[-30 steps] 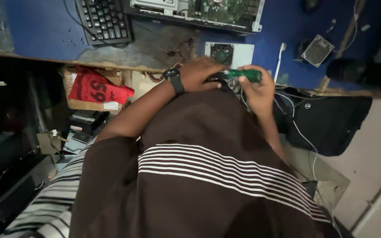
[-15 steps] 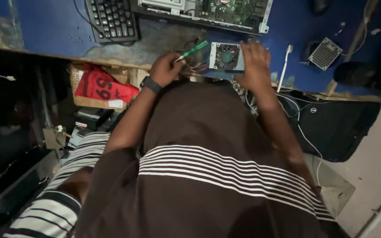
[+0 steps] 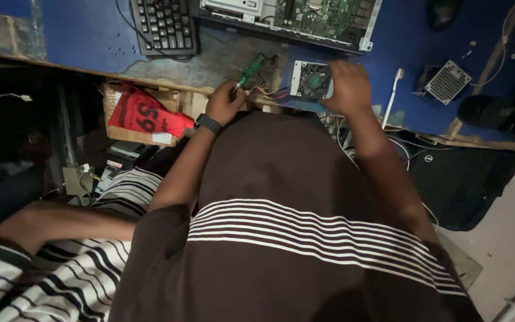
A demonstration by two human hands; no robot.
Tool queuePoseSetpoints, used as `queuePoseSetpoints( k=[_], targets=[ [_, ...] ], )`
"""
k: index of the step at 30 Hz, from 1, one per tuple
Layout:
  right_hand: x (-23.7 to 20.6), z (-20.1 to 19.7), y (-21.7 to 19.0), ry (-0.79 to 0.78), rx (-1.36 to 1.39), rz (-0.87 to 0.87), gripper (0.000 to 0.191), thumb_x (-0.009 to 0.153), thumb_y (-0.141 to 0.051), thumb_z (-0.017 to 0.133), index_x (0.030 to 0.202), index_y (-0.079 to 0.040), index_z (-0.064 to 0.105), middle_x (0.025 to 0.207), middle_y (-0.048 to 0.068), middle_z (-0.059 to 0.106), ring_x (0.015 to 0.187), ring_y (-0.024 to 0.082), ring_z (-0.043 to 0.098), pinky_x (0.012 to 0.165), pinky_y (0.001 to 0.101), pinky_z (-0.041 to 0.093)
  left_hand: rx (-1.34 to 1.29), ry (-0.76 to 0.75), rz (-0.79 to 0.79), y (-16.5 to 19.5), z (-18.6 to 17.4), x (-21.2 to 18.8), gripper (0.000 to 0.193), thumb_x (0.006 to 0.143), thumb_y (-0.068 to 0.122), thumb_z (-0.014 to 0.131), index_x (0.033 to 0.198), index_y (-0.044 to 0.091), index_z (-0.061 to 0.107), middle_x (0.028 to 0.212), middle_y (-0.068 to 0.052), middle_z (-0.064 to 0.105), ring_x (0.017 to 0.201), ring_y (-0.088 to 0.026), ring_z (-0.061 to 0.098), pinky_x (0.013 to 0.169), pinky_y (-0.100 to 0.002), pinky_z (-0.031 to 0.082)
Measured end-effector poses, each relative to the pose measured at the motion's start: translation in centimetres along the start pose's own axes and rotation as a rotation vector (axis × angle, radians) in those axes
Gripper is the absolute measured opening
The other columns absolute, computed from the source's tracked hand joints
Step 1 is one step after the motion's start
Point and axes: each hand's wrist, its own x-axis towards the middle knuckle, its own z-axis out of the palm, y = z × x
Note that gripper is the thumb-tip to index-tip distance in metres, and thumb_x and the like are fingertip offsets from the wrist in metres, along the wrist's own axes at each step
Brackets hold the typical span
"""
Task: The person works at a cluttered repair bench, using a green-handled screwdriver to unscrew and remove parts from a computer power supply unit. They handle the fan and internal components, set screws aside, and reposition the unit while loosening fasteners.
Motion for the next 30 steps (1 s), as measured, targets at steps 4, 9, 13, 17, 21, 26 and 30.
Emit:
queuePoseSetpoints(
  k=[4,9,13,17,21,26,30],
  targets=[
    [0.8,0.8,-0.1,-0.053,-0.073,0.019,0.084,0.056,-0.022,0.092,0.131,-0.005,0.058,0.127,0.018,0.064,0.122,0.037,0.058,0.107,0.0503,0.042,0.027,0.002,0.092,-0.4,0.3,0.5,0.025,0.098,0.026,0.069,0.101,0.002,0.064,0.09,-0.015,0.063,0.079,-0.029,0.064,0.07,-0.039,0.051],
    [0.8,2.0,0.4,0.061,-0.066,-0.055,0.086,0.052,-0.022,0.091,0.13,-0.006,0.058,0.129,0.018,0.065,0.122,0.037,0.06,0.106,0.0489,0.042,0.171,-0.055,0.112,-1.1,0.8,1.3,0.032,0.091,0.032,0.078,0.098,0.003,0.064,0.097,-0.017,0.063,0.088,-0.035,0.065,0.074,-0.043,0.052],
    [-1.0,1.8,0.9,0.117,-0.052,-0.07,0.084,0.056,-0.023,0.09,0.133,-0.007,0.059,0.131,0.019,0.065,0.122,0.036,0.06,0.107,0.0492,0.043,0.137,-0.044,0.248,-1.3,1.3,1.5,0.033,0.087,0.027,0.077,0.102,0.002,0.063,0.102,-0.019,0.063,0.092,-0.038,0.064,0.076,-0.044,0.053],
    [-3.9,0.7,0.2,0.219,0.028,-0.067,0.078,0.059,-0.025,0.089,0.129,-0.006,0.063,0.13,0.017,0.067,0.122,0.036,0.062,0.106,0.0492,0.045,0.063,-0.06,0.209,-1.1,1.5,1.4,0.032,0.09,0.027,0.075,0.104,0.002,0.062,0.099,-0.016,0.062,0.087,-0.034,0.064,0.075,-0.041,0.052],
    [-7.9,-1.7,-0.5,0.316,0.065,-0.069,0.079,0.057,-0.027,0.089,0.129,-0.004,0.065,0.128,0.018,0.068,0.12,0.037,0.064,0.105,0.0492,0.046,0.046,-0.088,0.125,-0.4,1.3,1.2,0.034,0.093,0.033,0.077,0.097,0.003,0.062,0.089,-0.012,0.062,0.079,-0.028,0.062,0.071,-0.038,0.051],
    [-12.1,-4.3,-1.0,0.537,0.056,-0.008,0.07,0.071,-0.028,0.092,0.129,-0.001,0.064,0.124,0.019,0.07,0.113,0.037,0.067,0.101,0.0477,0.053,0.036,-0.157,0.084,0.6,1.4,1.1,0.032,0.097,0.033,0.073,0.096,0.003,0.063,0.084,-0.013,0.06,0.074,-0.026,0.06,0.067,-0.038,0.047],
    [-14.2,-6.6,0.0,0.62,0.007,-0.009,0.071,0.07,-0.027,0.09,0.128,0.003,0.062,0.121,0.022,0.07,0.109,0.039,0.069,0.097,0.0489,0.054,0.036,-0.236,-0.022,1.3,2.0,1.4,0.033,0.098,0.037,0.07,0.095,0.004,0.065,0.077,-0.012,0.062,0.069,-0.025,0.061,0.064,-0.038,0.046]
  ],
)
